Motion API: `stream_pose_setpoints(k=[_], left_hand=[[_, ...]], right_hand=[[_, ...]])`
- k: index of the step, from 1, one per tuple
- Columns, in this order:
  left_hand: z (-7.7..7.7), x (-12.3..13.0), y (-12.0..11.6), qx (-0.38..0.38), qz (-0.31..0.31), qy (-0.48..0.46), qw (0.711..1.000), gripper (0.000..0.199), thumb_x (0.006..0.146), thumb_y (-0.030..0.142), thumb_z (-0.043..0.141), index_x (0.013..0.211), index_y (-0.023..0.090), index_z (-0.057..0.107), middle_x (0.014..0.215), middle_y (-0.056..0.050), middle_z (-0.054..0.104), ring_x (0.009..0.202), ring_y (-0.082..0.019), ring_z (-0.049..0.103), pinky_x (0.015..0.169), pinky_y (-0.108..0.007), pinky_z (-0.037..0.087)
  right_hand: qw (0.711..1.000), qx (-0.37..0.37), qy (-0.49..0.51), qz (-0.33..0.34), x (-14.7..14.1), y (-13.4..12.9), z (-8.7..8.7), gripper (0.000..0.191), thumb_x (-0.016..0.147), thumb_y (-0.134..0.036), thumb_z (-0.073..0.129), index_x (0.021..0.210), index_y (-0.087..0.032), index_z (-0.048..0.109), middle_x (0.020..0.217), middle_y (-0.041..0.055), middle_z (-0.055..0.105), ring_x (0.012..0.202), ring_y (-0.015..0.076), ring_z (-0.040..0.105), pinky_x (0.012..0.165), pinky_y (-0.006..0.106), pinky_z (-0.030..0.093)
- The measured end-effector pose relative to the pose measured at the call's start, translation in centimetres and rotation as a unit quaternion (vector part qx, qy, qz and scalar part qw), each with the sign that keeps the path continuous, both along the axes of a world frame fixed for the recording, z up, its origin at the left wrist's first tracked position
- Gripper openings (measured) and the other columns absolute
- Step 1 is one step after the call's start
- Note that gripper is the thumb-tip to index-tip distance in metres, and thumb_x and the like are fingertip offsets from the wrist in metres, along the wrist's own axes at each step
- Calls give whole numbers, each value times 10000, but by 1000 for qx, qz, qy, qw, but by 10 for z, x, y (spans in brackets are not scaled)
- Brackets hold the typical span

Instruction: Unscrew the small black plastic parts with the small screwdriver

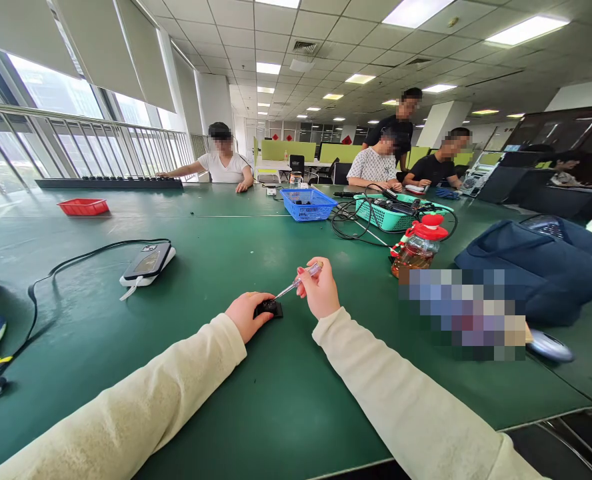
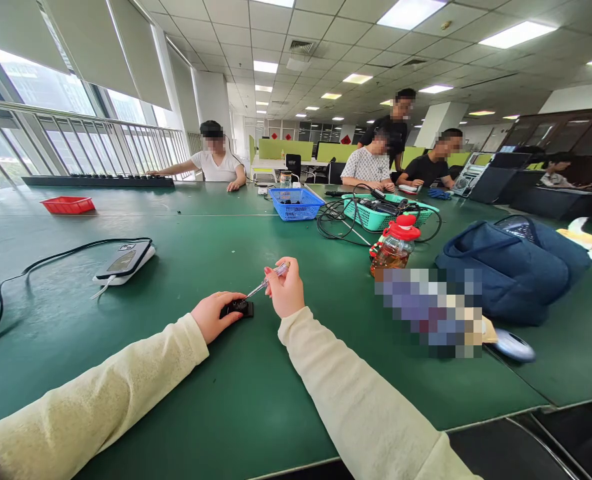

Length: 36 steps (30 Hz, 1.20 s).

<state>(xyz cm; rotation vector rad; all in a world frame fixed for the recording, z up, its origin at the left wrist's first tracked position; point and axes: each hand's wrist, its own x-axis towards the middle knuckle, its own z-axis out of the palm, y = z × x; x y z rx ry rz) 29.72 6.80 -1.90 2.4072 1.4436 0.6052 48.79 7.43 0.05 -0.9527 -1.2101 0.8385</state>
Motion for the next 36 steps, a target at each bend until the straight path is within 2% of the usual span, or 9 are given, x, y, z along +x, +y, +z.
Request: stream_pose_setpoints(k=[13, 24, 26, 32, 36], left_hand=[[-1, 0, 0, 0, 0, -2, 1000, 385, 788, 307, 540, 1150, 221, 641, 1070, -69, 692, 1019, -259, 617, 939, -406, 493], [1, -1, -2, -1, -10, -15, 1000, 387, 795, 316, 524, 1154, 223, 635, 1090, -68, 689, 1031, -261, 608, 947, -416, 484], [0, -1, -2, -2, -11, -14, 1000, 388, 794, 319, 528, 1152, 219, 636, 1090, -72, 689, 1029, -262, 608, 950, -418, 483], [-1, -1, 0, -1, -11, -18, 1000, 386, 793, 323, 531, 1150, 226, 639, 1096, -70, 690, 1038, -260, 608, 952, -416, 484], [-1, -1, -1, 2, -10, -18, 1000, 382, 795, 321, 534, 1150, 225, 637, 1089, -69, 689, 1032, -259, 611, 947, -416, 487]], right_hand=[[997, -69, 21, -39, 4, 6, -5, 384, 744, -483, 659, 841, -235, 382, 438, -111, 522, 365, 99, 495, 380, 209, 437], [990, -123, 44, -55, 8, 12, -12, 419, 714, -504, 692, 819, -234, 389, 465, -100, 537, 352, 99, 504, 364, 215, 443], [992, -105, 39, -55, 6, 9, -9, 396, 731, -493, 675, 827, -233, 392, 482, -95, 545, 374, 98, 514, 384, 215, 454], [999, 13, 1, -35, -1, -4, 0, 303, 805, -469, 591, 874, -233, 413, 675, -46, 606, 459, 90, 544, 446, 227, 473], [998, 38, -46, -16, -2, -8, 1, 278, 823, -461, 574, 871, -234, 422, 688, -35, 614, 477, 96, 547, 496, 248, 484]])
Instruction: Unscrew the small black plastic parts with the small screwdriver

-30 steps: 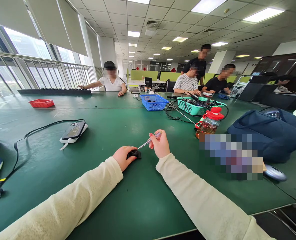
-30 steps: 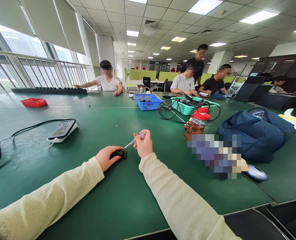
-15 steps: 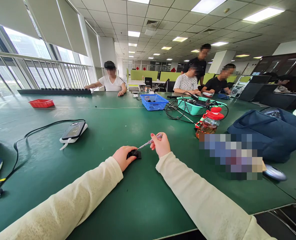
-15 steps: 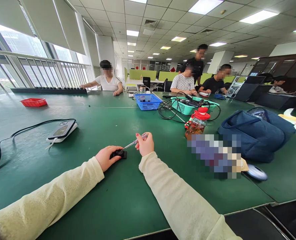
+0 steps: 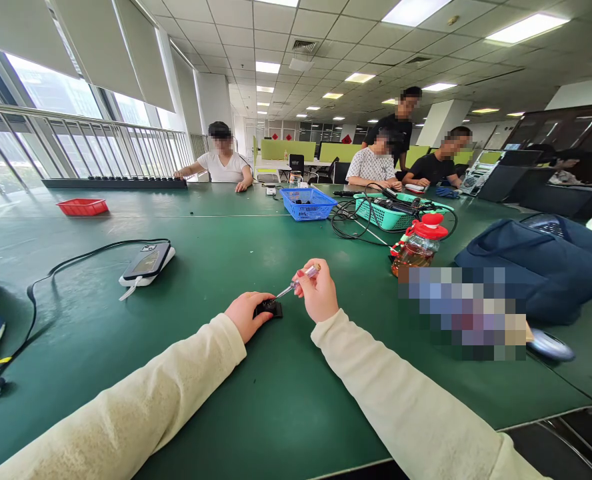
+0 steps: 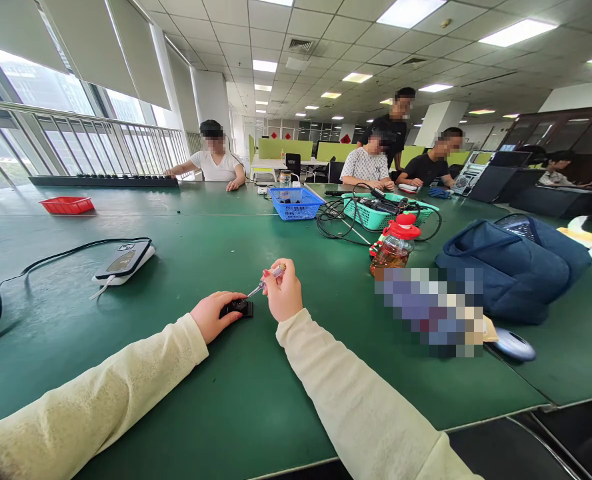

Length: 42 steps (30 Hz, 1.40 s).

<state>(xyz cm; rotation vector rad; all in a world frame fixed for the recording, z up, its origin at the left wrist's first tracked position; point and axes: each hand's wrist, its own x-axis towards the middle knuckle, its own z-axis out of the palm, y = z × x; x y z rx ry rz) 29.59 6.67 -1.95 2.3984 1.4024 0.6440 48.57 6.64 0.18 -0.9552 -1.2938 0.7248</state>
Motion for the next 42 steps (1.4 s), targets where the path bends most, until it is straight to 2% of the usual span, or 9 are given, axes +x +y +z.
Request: stream_pose_setpoints(k=[6, 14, 18, 22, 32, 37, 42], left_hand=[[0, 0, -1, 9, 1, -5, 1000, 365, 801, 316, 537, 1139, 228, 642, 1089, -66, 689, 1031, -257, 615, 944, -403, 491], [-1, 0, 2, 6, 0, 9, 1000, 384, 793, 307, 538, 1154, 226, 637, 1096, -66, 691, 1034, -257, 614, 956, -406, 486], [0, 0, 1, 3, 0, 12, 1000, 382, 795, 299, 544, 1156, 217, 637, 1098, -72, 690, 1041, -259, 612, 960, -404, 483], [-1, 0, 1, 5, 1, 11, 1000, 383, 802, 305, 541, 1163, 213, 633, 1106, -75, 687, 1052, -264, 610, 963, -410, 481], [-2, 0, 2, 7, 6, 19, 1000, 378, 797, 288, 548, 1158, 220, 637, 1100, -66, 689, 1034, -253, 615, 950, -394, 489], [-3, 1, 3, 8, 10, 20, 1000, 376, 789, 284, 564, 1148, 209, 645, 1089, -71, 693, 1023, -255, 620, 944, -395, 493], [-6, 0, 5, 10, 16, 23, 1000, 391, 793, 291, 568, 1165, 192, 638, 1123, -87, 684, 1039, -261, 620, 952, -399, 491]], right_hand=[[1000, 13, 7, 2, 1, -1, 1, 268, 842, -459, 554, 893, -237, 412, 703, -27, 614, 489, 101, 550, 495, 252, 481], [1000, -21, 6, 19, -1, 5, -5, 326, 789, -429, 610, 951, -239, 400, 673, -61, 597, 444, 94, 537, 462, 241, 468], [1000, -17, 5, 0, -1, 5, -5, 351, 794, -399, 597, 1030, -229, 401, 680, -59, 599, 445, 96, 538, 453, 241, 468], [999, 6, 30, -28, 0, 3, -1, 324, 821, -399, 572, 1033, -225, 398, 712, -46, 606, 458, 86, 536, 464, 237, 478], [1000, -2, 26, 17, -1, 3, -2, 314, 839, -423, 555, 1020, -237, 378, 691, -63, 574, 438, 82, 526, 430, 227, 465], [999, 39, 14, 21, -3, 0, -4, 251, 896, -383, 472, 1068, -239, 360, 779, -43, 575, 453, 68, 513, 452, 230, 461], [997, 62, -35, 25, -5, -3, -4, 276, 895, -336, 492, 1133, -246, 385, 798, -33, 595, 474, 71, 513, 488, 239, 469]])
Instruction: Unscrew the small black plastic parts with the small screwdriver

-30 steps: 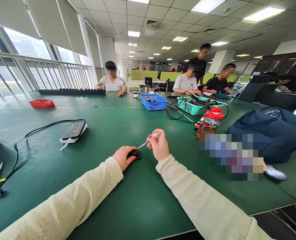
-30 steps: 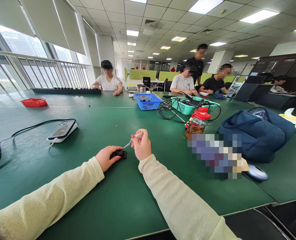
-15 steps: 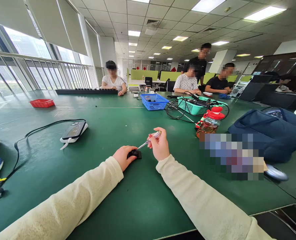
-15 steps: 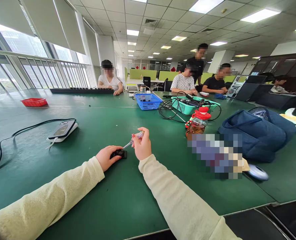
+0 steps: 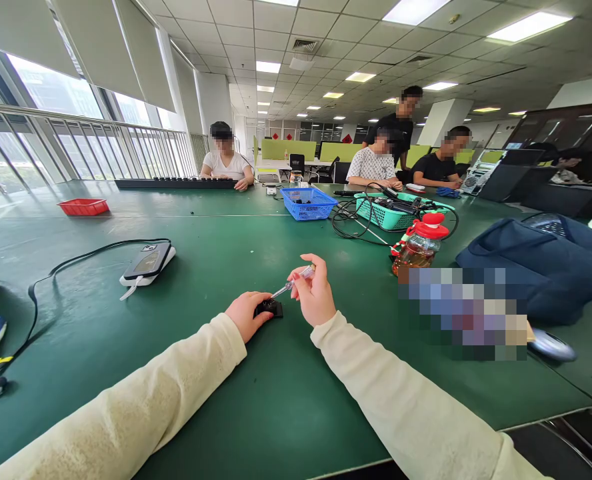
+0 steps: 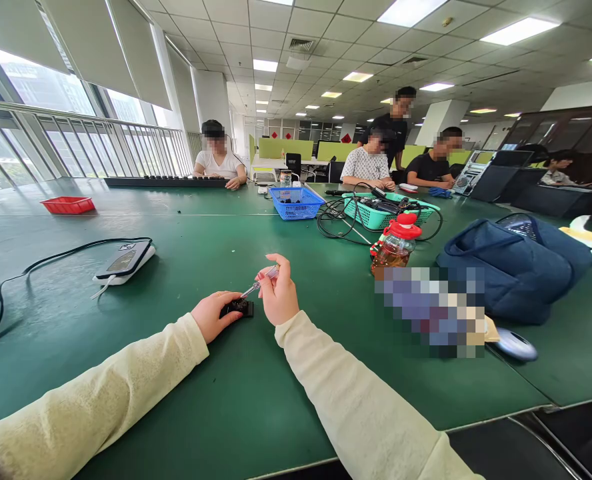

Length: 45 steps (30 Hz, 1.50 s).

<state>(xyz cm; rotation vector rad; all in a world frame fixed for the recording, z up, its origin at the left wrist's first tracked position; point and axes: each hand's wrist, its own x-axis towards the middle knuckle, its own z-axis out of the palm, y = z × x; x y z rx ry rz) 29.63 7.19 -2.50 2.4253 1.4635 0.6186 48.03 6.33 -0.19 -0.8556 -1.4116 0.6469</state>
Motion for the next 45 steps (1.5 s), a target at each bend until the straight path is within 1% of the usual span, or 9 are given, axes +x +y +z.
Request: stream_pose_setpoints(k=[4, 8, 14, 21, 26, 30, 33, 39, 45], left_hand=[[-2, 0, 1, 1, 4, 3, 1000, 394, 791, 297, 574, 1166, 194, 638, 1127, -87, 682, 1047, -264, 619, 957, -399, 489], [-2, 0, 1, -1, 4, 5, 1000, 403, 790, 295, 571, 1172, 182, 634, 1120, -91, 684, 1043, -263, 618, 958, -402, 488], [0, 0, -1, 2, 2, -1, 1000, 379, 791, 298, 570, 1150, 199, 643, 1097, -79, 691, 1022, -258, 624, 944, -395, 495], [2, 1, -2, -1, 1, 1, 1000, 371, 794, 297, 560, 1145, 208, 642, 1089, -70, 693, 1026, -256, 622, 941, -386, 494], [5, -1, -4, -4, -10, -2, 1000, 389, 807, 296, 544, 1172, 192, 628, 1131, -86, 679, 1050, -261, 610, 958, -395, 481], [5, -1, -5, -3, -14, -9, 1000, 389, 813, 304, 541, 1178, 197, 627, 1144, -86, 676, 1067, -264, 605, 967, -405, 478], [5, -1, -6, -3, -15, -12, 1000, 389, 817, 310, 542, 1179, 194, 626, 1147, -88, 675, 1071, -265, 605, 968, -409, 480], [7, 0, -6, -2, -11, -10, 1000, 358, 812, 300, 560, 1150, 208, 634, 1107, -76, 685, 1040, -258, 620, 956, -400, 488], [7, 0, -7, -6, -7, -6, 1000, 386, 817, 303, 546, 1177, 187, 622, 1147, -90, 672, 1067, -260, 610, 970, -393, 480]], right_hand=[[1000, -14, -13, 1, 1, 0, 2, 253, 893, -344, 488, 1112, -240, 417, 786, -28, 598, 481, 77, 521, 497, 246, 471], [999, -31, 14, 24, 3, 2, 3, 243, 893, -354, 455, 1098, -237, 395, 798, -25, 591, 484, 80, 525, 481, 245, 471], [994, -102, 49, 9, 7, 12, -3, 261, 855, -350, 489, 1070, -236, 397, 725, -46, 598, 465, 88, 527, 453, 236, 471], [988, -133, 75, 2, 5, 14, -5, 418, 761, -426, 622, 1052, -235, 392, 590, -88, 566, 421, 101, 518, 414, 226, 455], [992, -97, 78, 15, 0, 7, -1, 485, 723, -453, 681, 1048, -232, 398, 685, -56, 617, 488, 110, 574, 487, 264, 520], [994, -59, 91, -15, 4, 7, 1, 450, 767, -475, 649, 1060, -230, 411, 756, -19, 658, 591, 134, 637, 607, 322, 576], [995, -41, 88, -34, 6, 7, 2, 394, 817, -470, 596, 1073, -227, 422, 754, -9, 652, 637, 144, 649, 647, 338, 584], [999, -13, 18, -28, 5, 4, 0, 305, 869, -399, 548, 1105, -236, 444, 813, 10, 636, 682, 147, 645, 672, 335, 579], [999, 10, -45, -28, 4, 1, 0, 284, 878, -352, 541, 1116, -232, 441, 863, 34, 646, 705, 163, 645, 723, 374, 565]])
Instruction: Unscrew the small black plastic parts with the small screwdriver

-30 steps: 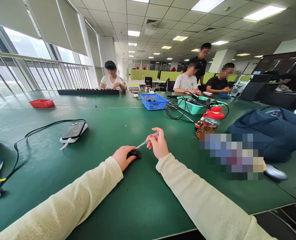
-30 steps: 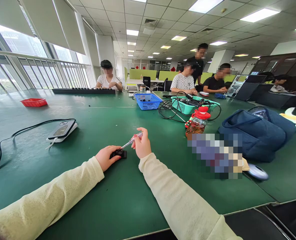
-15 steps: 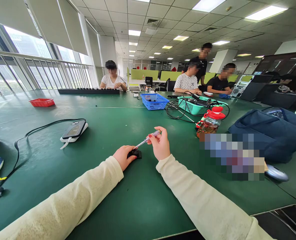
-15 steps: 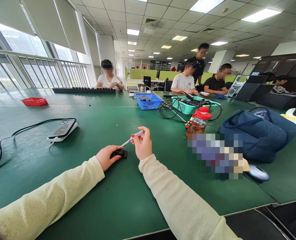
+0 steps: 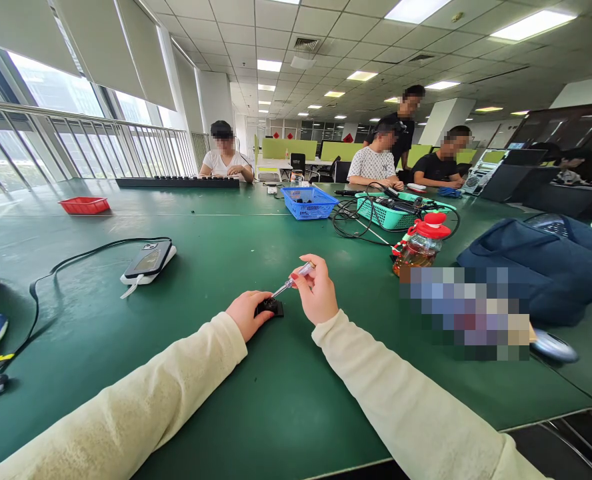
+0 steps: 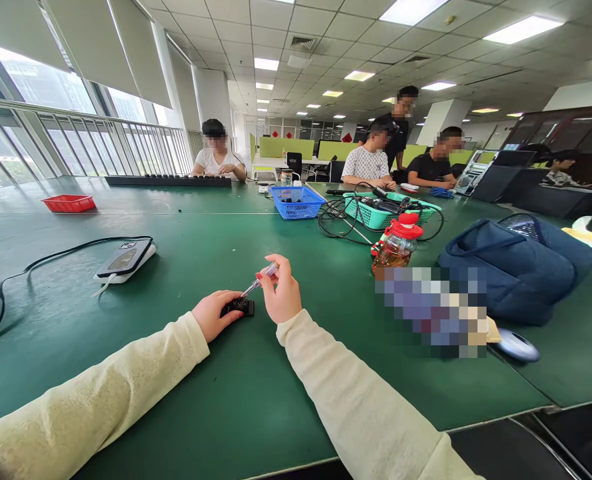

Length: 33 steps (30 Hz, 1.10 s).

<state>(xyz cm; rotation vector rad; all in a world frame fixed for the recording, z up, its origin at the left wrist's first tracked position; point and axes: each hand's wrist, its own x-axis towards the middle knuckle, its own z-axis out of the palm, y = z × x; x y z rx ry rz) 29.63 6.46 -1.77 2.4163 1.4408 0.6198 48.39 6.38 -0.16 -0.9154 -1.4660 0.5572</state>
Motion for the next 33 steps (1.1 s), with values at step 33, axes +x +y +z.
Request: stream_pose_setpoints(k=[33], left_hand=[[-2, 0, 3, 17, 22, 18, 999, 424, 768, 328, 596, 1172, 202, 634, 1050, -91, 708, 1057, -285, 595, 946, -436, 485]], right_hand=[[996, -11, 79, 49, 0, 4, -1, 320, 890, -440, 530, 1113, -237, 424, 836, 16, 644, 769, 169, 684, 758, 385, 579]])
